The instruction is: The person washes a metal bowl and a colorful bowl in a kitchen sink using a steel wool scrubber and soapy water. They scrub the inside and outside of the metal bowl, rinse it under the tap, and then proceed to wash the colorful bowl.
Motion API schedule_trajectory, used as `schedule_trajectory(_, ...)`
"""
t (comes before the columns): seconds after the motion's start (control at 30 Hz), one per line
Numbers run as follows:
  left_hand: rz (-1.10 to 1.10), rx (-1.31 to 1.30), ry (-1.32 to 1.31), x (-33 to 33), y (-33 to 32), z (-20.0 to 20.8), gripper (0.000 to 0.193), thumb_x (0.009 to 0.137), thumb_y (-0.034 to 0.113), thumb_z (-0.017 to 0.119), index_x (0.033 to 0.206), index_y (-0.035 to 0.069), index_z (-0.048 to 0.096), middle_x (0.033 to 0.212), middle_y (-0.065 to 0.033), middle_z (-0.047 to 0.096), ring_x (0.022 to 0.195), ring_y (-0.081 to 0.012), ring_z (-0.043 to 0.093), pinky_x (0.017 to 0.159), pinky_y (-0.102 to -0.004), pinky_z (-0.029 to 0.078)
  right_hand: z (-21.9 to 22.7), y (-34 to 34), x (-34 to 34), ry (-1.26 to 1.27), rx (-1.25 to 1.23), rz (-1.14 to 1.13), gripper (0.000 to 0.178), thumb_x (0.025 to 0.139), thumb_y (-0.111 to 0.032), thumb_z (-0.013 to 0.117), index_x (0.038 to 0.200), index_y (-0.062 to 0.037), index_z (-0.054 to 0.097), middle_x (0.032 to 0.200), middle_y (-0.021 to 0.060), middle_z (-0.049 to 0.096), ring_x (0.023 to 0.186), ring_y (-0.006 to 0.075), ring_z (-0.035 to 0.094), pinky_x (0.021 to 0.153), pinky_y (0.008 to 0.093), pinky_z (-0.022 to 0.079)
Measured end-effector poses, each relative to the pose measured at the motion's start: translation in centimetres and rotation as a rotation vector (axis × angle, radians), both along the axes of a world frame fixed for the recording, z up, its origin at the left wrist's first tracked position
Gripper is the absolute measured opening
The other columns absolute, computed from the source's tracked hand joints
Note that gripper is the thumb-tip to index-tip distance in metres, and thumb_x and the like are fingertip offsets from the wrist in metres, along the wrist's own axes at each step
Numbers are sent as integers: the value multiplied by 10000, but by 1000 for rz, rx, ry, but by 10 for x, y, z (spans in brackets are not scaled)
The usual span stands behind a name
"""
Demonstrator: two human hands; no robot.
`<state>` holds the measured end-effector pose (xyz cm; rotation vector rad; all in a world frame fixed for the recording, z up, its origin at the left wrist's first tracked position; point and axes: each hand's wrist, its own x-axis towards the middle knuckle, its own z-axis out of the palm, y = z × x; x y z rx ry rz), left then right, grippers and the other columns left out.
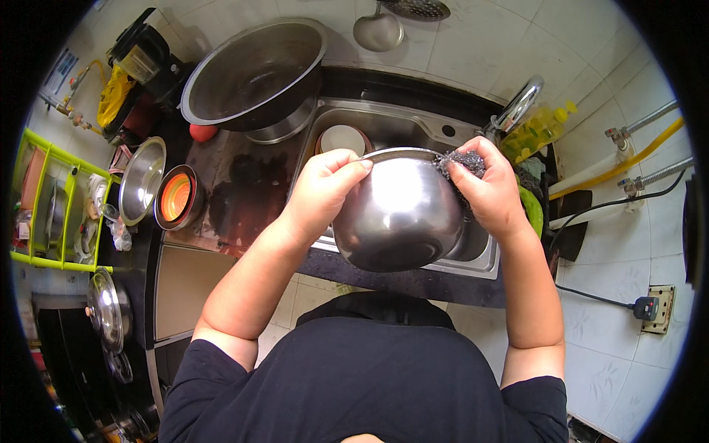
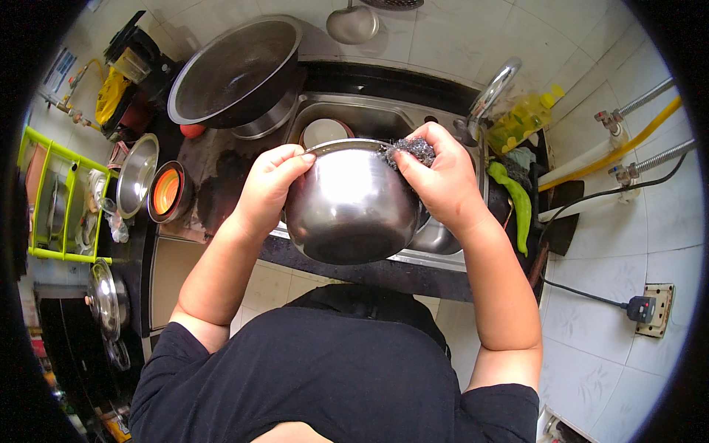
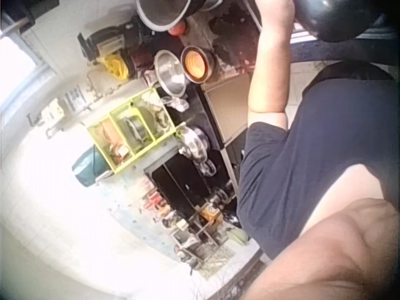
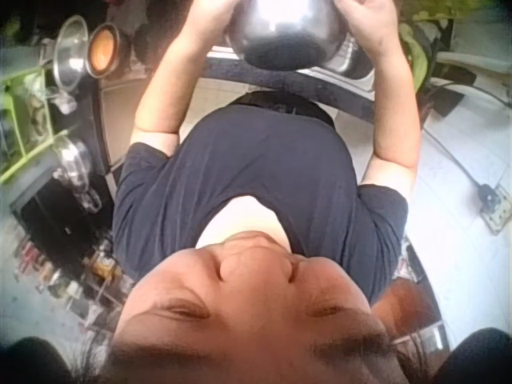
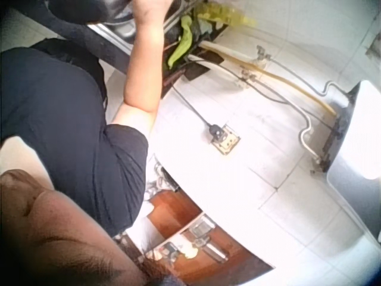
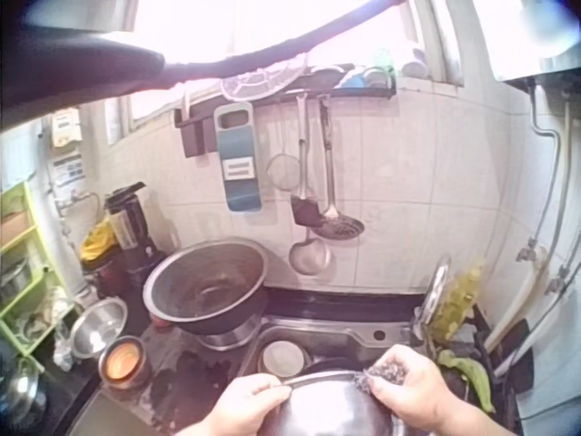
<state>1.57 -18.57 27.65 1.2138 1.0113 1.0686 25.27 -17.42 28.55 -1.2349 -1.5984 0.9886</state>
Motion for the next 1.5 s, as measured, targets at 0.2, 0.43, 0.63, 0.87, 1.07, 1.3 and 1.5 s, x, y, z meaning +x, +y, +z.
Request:
schedule_trajectory(0.2,-83,48,224,7,8,12,268,847,231,589,698,9,596,623,13,552,569,-63,489,521,-227,405,10,-10,-15,-239,223,-27,166,762,-135,661,846,-43,551,733,81,589,653,191,576,609,307,460)
schedule_trajectory(0.43,-63,29,154,15,5,11,292,836,274,631,708,11,621,606,1,563,594,-57,502,549,-220,414,2,5,4,-149,98,21,187,766,-157,661,853,-32,553,736,70,591,674,134,554,630,282,458)
schedule_trajectory(0.63,100,201,172,18,8,-9,460,886,335,606,558,40,475,524,54,419,508,-39,352,445,-236,307,15,5,-5,-413,395,10,203,754,-170,666,836,-42,530,797,112,597,712,277,599,643,354,477)
schedule_trajectory(0.87,144,210,260,21,2,-21,426,893,319,598,605,12,532,538,31,458,519,-49,381,459,-244,335,5,18,4,-363,173,184,216,772,-187,658,901,-51,553,848,136,613,784,285,605,700,350,476)
schedule_trajectory(1.07,118,257,336,21,0,-23,390,900,307,588,659,0,578,552,11,503,530,-53,427,480,-241,370,16,5,-23,-618,428,167,239,752,-226,649,897,-76,534,839,140,613,810,335,605,671,426,481)
schedule_trajectory(1.3,152,201,233,17,-3,-27,386,915,293,559,664,0,565,560,0,505,533,-66,421,493,-262,376,-6,19,7,-213,-28,191,160,767,-103,633,877,-26,546,810,91,586,789,180,570,702,321,456)
schedule_trajectory(1.5,142,312,395,21,-1,-28,428,903,310,579,610,6,512,537,-23,462,525,-83,380,475,-278,351,16,-1,-34,-652,493,149,202,757,-206,649,864,-82,532,830,110,619,772,328,603,651,414,476)
